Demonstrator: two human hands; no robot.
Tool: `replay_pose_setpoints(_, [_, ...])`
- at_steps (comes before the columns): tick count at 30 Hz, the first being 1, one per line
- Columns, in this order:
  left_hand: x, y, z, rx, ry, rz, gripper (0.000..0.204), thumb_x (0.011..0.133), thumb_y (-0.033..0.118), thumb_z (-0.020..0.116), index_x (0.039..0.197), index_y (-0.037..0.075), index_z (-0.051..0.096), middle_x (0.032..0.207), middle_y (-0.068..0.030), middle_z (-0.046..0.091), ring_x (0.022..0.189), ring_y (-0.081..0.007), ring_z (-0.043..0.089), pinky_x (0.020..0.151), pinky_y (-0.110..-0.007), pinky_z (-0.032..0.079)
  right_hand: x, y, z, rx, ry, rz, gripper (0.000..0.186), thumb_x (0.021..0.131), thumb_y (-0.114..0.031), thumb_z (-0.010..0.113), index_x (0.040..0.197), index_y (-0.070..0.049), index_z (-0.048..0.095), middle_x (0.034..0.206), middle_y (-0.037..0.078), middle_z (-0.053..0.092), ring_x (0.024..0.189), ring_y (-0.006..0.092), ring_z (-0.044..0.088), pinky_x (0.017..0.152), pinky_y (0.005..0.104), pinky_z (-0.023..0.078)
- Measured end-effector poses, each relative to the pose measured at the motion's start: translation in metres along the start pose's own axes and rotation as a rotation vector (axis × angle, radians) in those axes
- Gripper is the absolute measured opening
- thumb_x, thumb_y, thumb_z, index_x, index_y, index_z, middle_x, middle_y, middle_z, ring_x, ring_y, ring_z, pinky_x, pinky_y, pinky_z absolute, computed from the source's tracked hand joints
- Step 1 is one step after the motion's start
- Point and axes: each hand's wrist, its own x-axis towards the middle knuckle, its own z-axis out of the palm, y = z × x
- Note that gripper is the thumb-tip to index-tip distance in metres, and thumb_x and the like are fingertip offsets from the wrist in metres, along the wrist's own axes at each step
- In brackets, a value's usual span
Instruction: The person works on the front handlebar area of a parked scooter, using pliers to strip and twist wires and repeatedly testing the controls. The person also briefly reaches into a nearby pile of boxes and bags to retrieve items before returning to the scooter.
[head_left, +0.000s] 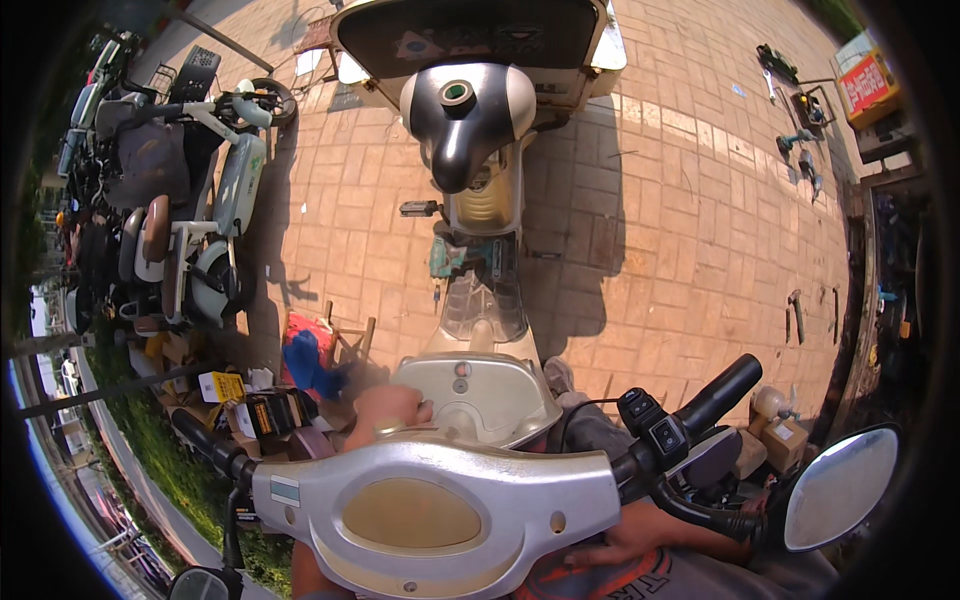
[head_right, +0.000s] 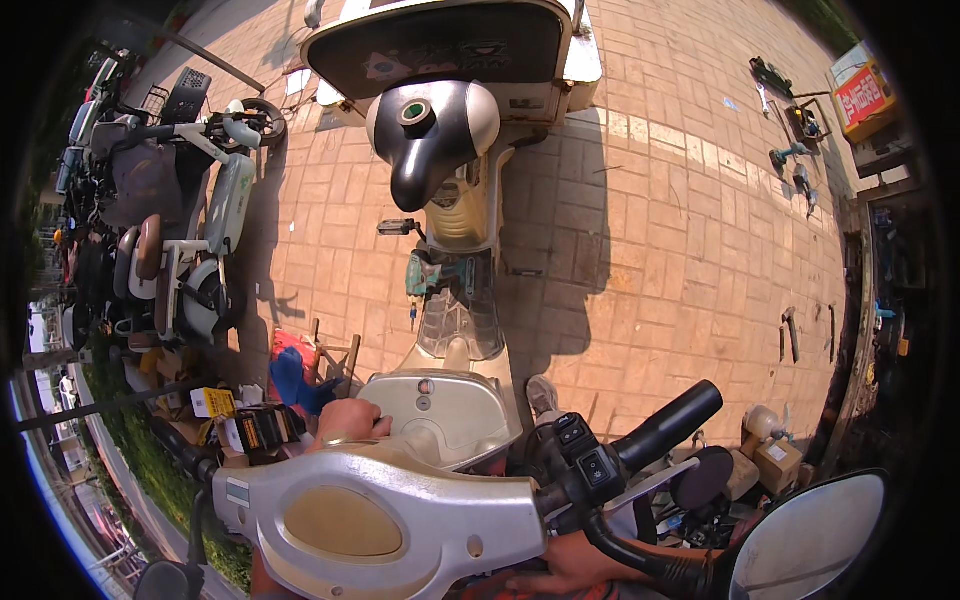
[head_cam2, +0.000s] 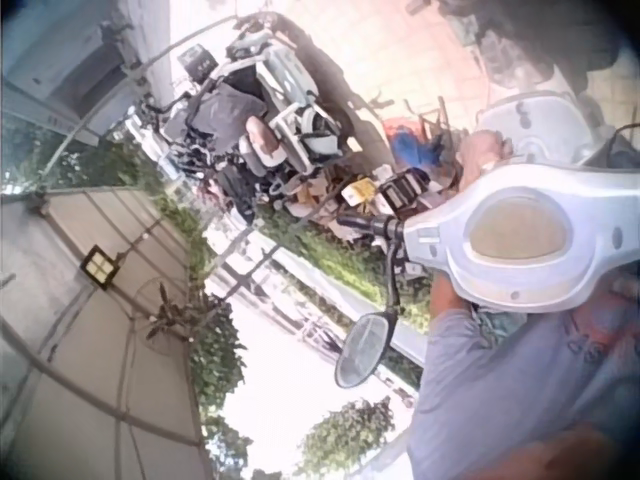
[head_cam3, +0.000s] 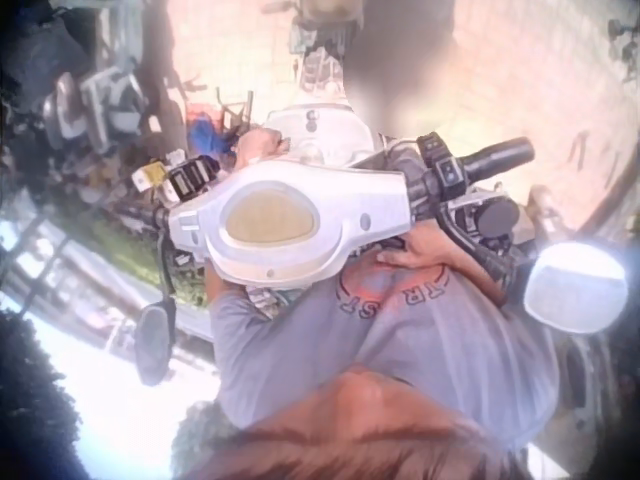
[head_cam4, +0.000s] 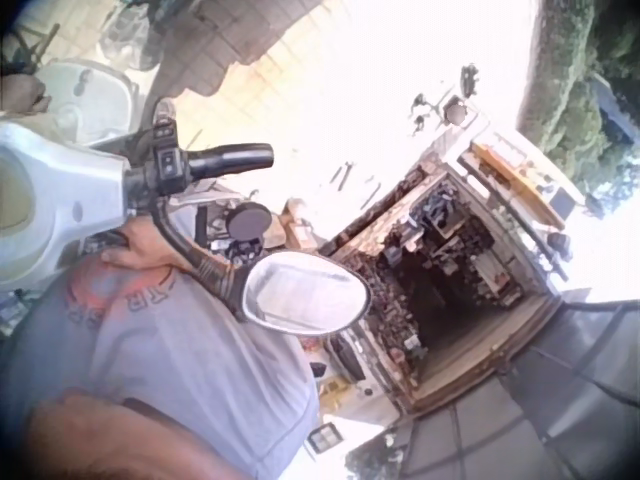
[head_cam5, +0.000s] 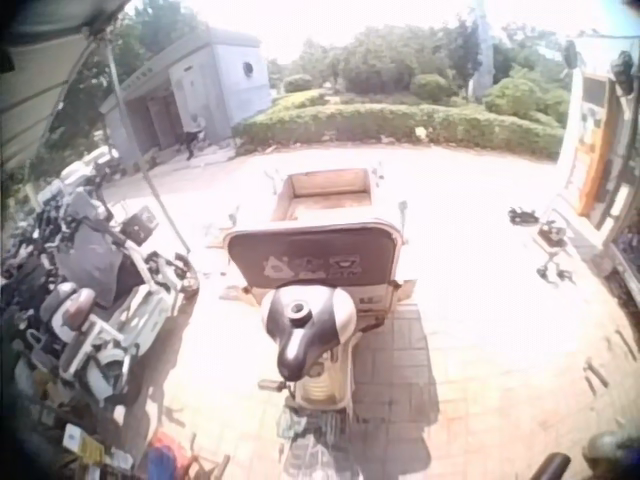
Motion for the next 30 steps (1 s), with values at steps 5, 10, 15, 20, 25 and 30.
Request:
replay_pose_setpoints(5, [0.004, 0.018, 0.006, 0.005, -0.014, -0.308, 0.031, 0.078, 0.035, 0.061, 0.079, 0.006, 0.071, 0.081, -0.0167, 0.067, 0.079, -0.0338, 0.066, 0.071, -0.045, 0.051, -0.002, -0.002, 0.005, -0.013, 0.008, 0.027, 0.044, 0.087, -0.036, 0.064, 0.116, -0.003, 0.06, 0.117, 0.02, 0.059, 0.109, 0.0361, 0.056, 0.093, 0.0397, 0.046])
replay_pose_setpoints(10, [0.002, -0.011, 0.008, -0.412, 0.119, 0.042, 0.041, 0.086, 0.032, 0.065, 0.104, -0.005, 0.062, 0.096, -0.0193, 0.068, 0.087, -0.0264, 0.066, 0.08, -0.036, 0.051, -0.003, -0.002, 0.015, -0.064, 0.114, -0.053, 0.046, 0.087, -0.037, 0.063, 0.108, 0.004, 0.06, 0.108, 0.025, 0.059, 0.1, 0.0404, 0.058, 0.09, 0.0418, 0.047])
replay_pose_setpoints(15, [-0.092, 0.05, -0.062, -0.975, 0.343, 0.148, 0.027, 0.085, 0.014, 0.063, 0.104, -0.005, 0.061, 0.096, -0.0135, 0.066, 0.087, -0.0177, 0.064, 0.077, -0.028, 0.05, -0.013, 0.006, 0.023, -0.144, 0.131, -0.008, 0.045, 0.086, -0.038, 0.064, 0.095, 0.005, 0.059, 0.106, 0.025, 0.056, 0.093, 0.0407, 0.058, 0.083, 0.043, 0.049])
replay_pose_setpoints(20, [-0.091, 0.027, -0.038, -0.988, 0.305, 0.228, 0.026, 0.084, 0.013, 0.062, 0.103, -0.004, 0.062, 0.097, -0.0138, 0.066, 0.088, -0.0196, 0.064, 0.079, -0.03, 0.05, -0.025, -0.002, 0.024, -0.142, 0.152, -0.03, 0.043, 0.086, -0.036, 0.065, 0.092, 0.005, 0.058, 0.115, 0.024, 0.052, 0.097, 0.0398, 0.057, 0.083, 0.042, 0.049])
replay_pose_setpoints(25, [-0.066, -0.015, -0.009, -0.887, 0.261, 0.223, 0.025, 0.084, 0.012, 0.061, 0.103, -0.004, 0.062, 0.097, -0.0141, 0.066, 0.089, -0.0216, 0.064, 0.08, -0.032, 0.05, -0.03, 0.003, 0.032, -0.166, 0.185, -0.031, 0.043, 0.086, -0.036, 0.065, 0.091, 0.006, 0.057, 0.115, 0.024, 0.052, 0.098, 0.0399, 0.056, 0.083, 0.0417, 0.049])
replay_pose_setpoints(30, [-0.071, -0.027, 0.003, -0.812, 0.343, 0.201, 0.024, 0.084, 0.012, 0.06, 0.102, -0.003, 0.062, 0.098, -0.0144, 0.066, 0.09, -0.0235, 0.064, 0.082, -0.033, 0.049, -0.032, 0.011, 0.037, -0.171, 0.18, -0.037, 0.041, 0.085, -0.033, 0.066, 0.093, 0.006, 0.057, 0.114, 0.025, 0.051, 0.099, 0.0404, 0.056, 0.084, 0.0414, 0.048])
